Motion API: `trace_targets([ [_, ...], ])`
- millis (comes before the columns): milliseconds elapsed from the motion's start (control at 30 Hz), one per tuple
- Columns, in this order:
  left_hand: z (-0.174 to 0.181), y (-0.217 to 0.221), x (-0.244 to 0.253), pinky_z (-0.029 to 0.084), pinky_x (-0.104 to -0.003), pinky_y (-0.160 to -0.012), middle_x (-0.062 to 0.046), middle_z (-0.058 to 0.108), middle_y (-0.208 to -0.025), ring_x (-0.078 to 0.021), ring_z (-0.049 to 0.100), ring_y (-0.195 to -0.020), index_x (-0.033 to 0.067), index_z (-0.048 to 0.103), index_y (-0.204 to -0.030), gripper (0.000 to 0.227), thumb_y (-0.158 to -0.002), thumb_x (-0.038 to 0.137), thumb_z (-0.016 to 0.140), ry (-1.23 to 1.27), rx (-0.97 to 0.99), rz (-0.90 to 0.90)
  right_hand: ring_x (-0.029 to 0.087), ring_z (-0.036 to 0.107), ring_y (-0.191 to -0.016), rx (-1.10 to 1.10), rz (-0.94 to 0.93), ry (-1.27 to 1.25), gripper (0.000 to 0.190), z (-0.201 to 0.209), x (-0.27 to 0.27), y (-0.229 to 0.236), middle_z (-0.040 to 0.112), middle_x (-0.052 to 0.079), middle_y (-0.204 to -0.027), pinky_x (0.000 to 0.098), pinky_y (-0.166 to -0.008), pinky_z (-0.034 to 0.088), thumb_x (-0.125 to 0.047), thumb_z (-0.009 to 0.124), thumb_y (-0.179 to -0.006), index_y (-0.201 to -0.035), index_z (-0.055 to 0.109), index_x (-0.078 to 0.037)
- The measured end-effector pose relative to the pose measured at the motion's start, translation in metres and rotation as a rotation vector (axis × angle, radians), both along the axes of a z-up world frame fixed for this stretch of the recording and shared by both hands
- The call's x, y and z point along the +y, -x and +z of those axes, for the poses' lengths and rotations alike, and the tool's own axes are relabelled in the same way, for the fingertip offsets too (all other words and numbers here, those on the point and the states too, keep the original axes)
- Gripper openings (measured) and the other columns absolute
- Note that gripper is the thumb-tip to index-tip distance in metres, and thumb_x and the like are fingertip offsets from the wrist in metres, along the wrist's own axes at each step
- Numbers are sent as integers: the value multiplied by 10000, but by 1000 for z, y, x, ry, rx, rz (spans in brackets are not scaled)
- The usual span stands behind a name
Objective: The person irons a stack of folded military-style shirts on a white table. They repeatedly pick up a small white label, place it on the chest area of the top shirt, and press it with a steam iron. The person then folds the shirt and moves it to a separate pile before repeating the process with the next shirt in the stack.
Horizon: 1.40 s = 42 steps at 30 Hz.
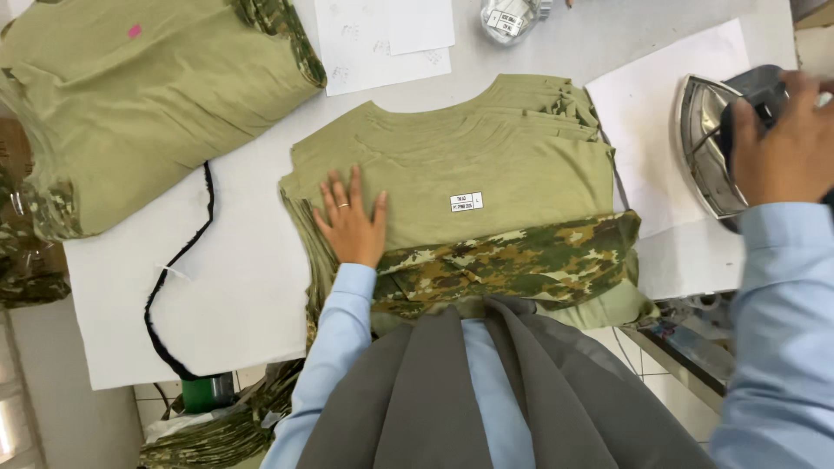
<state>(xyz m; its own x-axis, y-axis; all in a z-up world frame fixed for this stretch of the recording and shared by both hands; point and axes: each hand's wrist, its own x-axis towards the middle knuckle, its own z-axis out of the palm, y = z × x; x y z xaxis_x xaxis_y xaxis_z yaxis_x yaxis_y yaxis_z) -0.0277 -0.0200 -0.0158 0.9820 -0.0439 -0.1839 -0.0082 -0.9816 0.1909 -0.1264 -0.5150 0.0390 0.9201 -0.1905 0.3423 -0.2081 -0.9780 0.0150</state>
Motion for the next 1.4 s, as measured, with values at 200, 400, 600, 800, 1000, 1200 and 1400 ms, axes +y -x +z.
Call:
trace_targets([
  [200, -3, -8, 18, 150, -597, -1136, -35, 136, -1630, -287, 106, -1499, 345, 223, -1546, 644, -975, 610, 362, 3, -54, 56, 452, 659, -675, 349, -179, -121, 597, -27, -76, 1, 696, 257, -836, 476, -552, 468, -560, 649, -1159, -1381, 547, -15],
  [400, -13, -20, 35, 201, -591, -1110, -31, 237, -1606, -279, 190, -1479, 329, 343, -1511, 548, -1001, 523, 398, 71, -137, 32, 523, 672, -815, 566, -168, -239, 556, 46, 28, -38, 710, 297, -990, 558, -618, 522, -543, 616, -1053, -1332, 537, -69],
  [600, -36, -36, 60, 214, -492, -1130, -33, 281, -1592, -263, 257, -1463, 320, 374, -1498, 490, -1028, 457, 369, 113, -204, 81, 323, 637, -526, 678, 658, -218, 556, 45, 206, -89, 653, 90, -789, 470, -427, 511, -641, 518, -868, -1243, 508, -231],
  [800, -38, -39, 78, 179, -473, -1129, 19, 268, -1600, -232, 206, -1481, 341, 342, -1505, 504, -1021, 480, 345, 167, -164, 211, 313, 514, -408, 667, 992, -182, 589, 30, 299, -117, 558, 106, -692, 472, -313, 383, -655, 498, -904, -1241, 465, -172],
  [1000, -35, -40, 75, 147, -501, -1154, 27, 235, -1607, -222, 170, -1489, 371, 316, -1512, 495, -1034, 491, 353, 177, -118, 226, 360, 712, -727, 863, 561, -236, 564, 62, 196, -100, 713, 145, -869, 480, -620, 581, -601, 546, -859, -1281, 512, -228],
  [1200, -12, -27, 64, 144, -601, -1123, -50, 190, -1610, -315, 133, -1481, 292, 387, -1493, 512, -1014, 475, 394, 59, -202, 208, 447, 684, -829, 716, -124, -208, 502, 8, 6, -57, 723, 250, -951, 478, -665, 506, -584, 594, -1021, -1162, 575, -103],
  [1400, -3, 57, 26, 362, -382, -800, -31, 564, -1206, -211, 473, -973, 274, 640, -1237, 293, -948, 299, 595, 288, -691, -364, 358, 574, -866, 189, -86, -463, 526, -73, -113, -4, 578, 215, -994, 457, -692, 448, -379, 813, -1174, -1131, 557, 79],
])
